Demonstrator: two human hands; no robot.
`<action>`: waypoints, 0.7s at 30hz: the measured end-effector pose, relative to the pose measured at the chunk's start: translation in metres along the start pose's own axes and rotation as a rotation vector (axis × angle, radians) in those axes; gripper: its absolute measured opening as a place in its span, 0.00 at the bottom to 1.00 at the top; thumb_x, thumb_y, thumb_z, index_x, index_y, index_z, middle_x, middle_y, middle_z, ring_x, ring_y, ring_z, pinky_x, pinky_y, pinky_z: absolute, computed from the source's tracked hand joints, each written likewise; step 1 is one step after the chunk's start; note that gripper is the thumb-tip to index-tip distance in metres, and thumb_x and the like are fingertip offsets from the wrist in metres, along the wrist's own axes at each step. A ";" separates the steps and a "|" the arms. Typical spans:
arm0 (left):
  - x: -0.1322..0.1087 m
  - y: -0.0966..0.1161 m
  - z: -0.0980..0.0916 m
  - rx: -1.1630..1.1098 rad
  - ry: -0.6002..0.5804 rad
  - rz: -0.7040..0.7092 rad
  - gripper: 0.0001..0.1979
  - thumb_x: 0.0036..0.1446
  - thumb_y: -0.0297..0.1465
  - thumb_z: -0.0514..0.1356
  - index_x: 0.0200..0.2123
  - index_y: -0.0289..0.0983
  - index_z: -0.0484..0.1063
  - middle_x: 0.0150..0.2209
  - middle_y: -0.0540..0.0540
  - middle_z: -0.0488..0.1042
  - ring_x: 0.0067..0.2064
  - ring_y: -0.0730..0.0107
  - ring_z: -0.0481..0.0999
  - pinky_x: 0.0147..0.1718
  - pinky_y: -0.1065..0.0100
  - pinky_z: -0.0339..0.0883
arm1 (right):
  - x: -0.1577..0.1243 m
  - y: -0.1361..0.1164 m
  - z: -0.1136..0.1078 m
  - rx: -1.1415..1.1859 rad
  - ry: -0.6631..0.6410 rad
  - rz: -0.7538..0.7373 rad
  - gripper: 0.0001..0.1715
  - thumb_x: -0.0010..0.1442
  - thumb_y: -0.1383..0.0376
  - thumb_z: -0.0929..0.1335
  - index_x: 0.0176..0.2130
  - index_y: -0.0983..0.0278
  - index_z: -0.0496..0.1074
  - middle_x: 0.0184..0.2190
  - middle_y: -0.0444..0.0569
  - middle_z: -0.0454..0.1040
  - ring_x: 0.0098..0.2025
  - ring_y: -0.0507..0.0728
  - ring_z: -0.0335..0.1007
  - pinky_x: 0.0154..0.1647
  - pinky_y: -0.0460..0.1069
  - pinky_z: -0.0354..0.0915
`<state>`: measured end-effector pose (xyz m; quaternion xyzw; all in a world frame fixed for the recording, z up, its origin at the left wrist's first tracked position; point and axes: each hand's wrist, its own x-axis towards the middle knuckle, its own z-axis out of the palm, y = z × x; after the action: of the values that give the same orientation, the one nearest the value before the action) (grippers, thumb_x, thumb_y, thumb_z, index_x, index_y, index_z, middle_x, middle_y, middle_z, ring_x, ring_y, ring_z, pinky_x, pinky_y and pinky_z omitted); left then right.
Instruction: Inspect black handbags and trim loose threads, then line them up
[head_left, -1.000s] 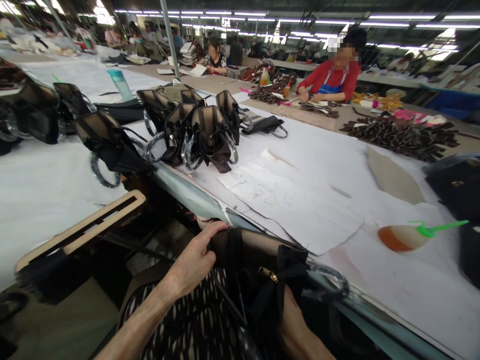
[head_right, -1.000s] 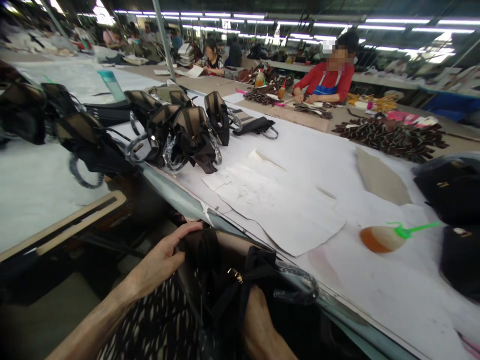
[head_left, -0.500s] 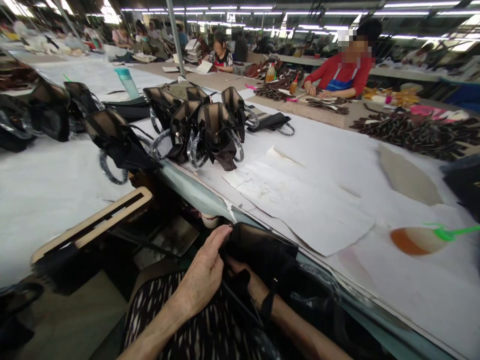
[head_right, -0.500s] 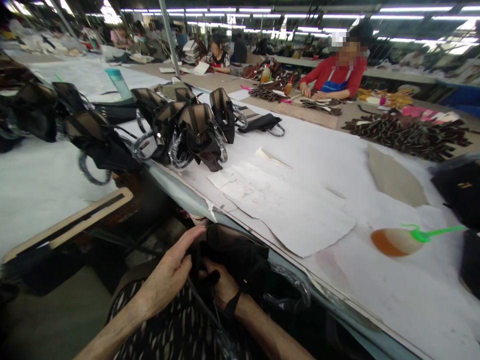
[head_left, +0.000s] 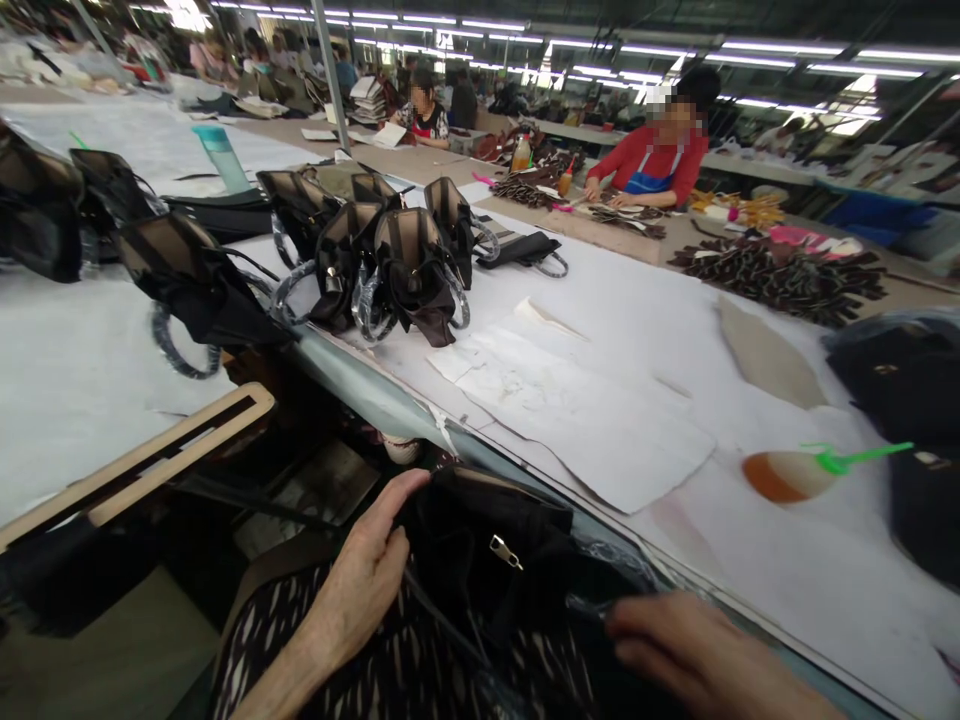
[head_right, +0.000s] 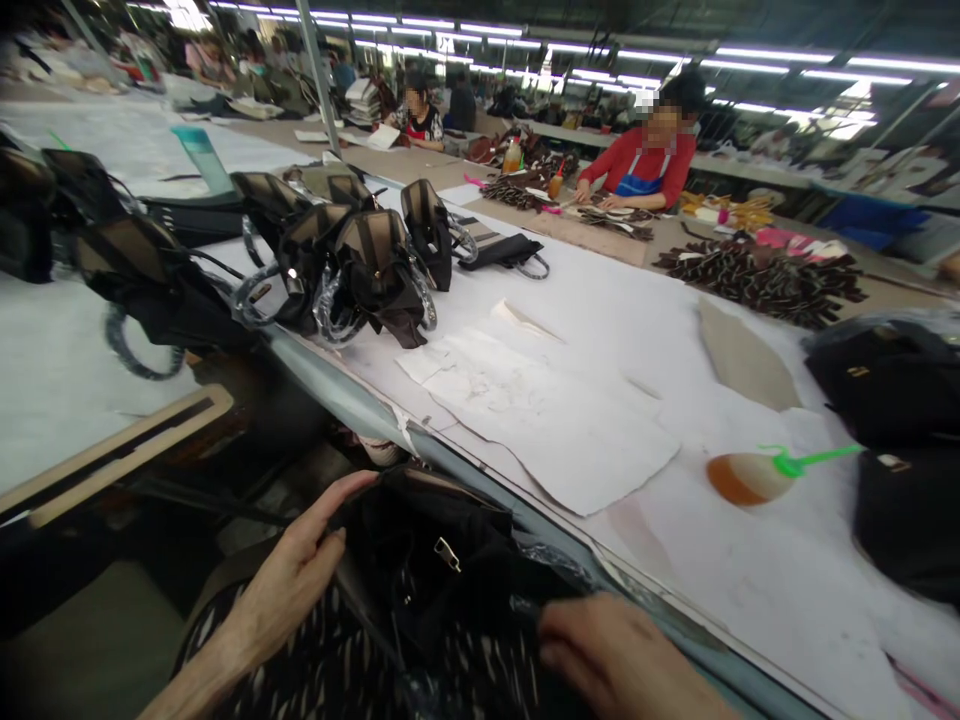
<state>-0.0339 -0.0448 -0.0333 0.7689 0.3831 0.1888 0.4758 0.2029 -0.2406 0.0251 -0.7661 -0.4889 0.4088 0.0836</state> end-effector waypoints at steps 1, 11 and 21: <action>0.000 0.001 0.000 -0.008 0.000 0.004 0.26 0.52 0.21 0.44 0.55 0.41 0.58 0.57 0.49 0.60 0.59 0.67 0.58 0.60 0.58 0.46 | 0.003 -0.003 -0.008 -0.029 0.137 0.028 0.16 0.56 0.54 0.62 0.43 0.52 0.71 0.44 0.46 0.73 0.46 0.62 0.67 0.47 0.53 0.61; -0.014 -0.003 -0.004 0.061 0.089 0.069 0.26 0.53 0.20 0.44 0.55 0.41 0.57 0.56 0.47 0.61 0.57 0.67 0.60 0.58 0.58 0.52 | 0.066 -0.046 -0.012 0.021 0.023 -0.134 0.19 0.51 0.58 0.66 0.44 0.60 0.69 0.37 0.46 0.75 0.38 0.59 0.70 0.38 0.49 0.64; -0.041 0.029 -0.033 0.417 0.019 0.682 0.22 0.54 0.19 0.49 0.53 0.35 0.59 0.51 0.40 0.67 0.57 0.63 0.60 0.55 0.60 0.58 | 0.056 -0.100 -0.013 -0.354 0.188 -0.295 0.10 0.56 0.63 0.63 0.39 0.58 0.69 0.30 0.45 0.76 0.33 0.58 0.71 0.31 0.47 0.61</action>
<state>-0.0697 -0.0640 0.0106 0.9303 0.1403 0.2610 0.2161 0.1547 -0.1402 0.0556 -0.7238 -0.6496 0.2268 0.0519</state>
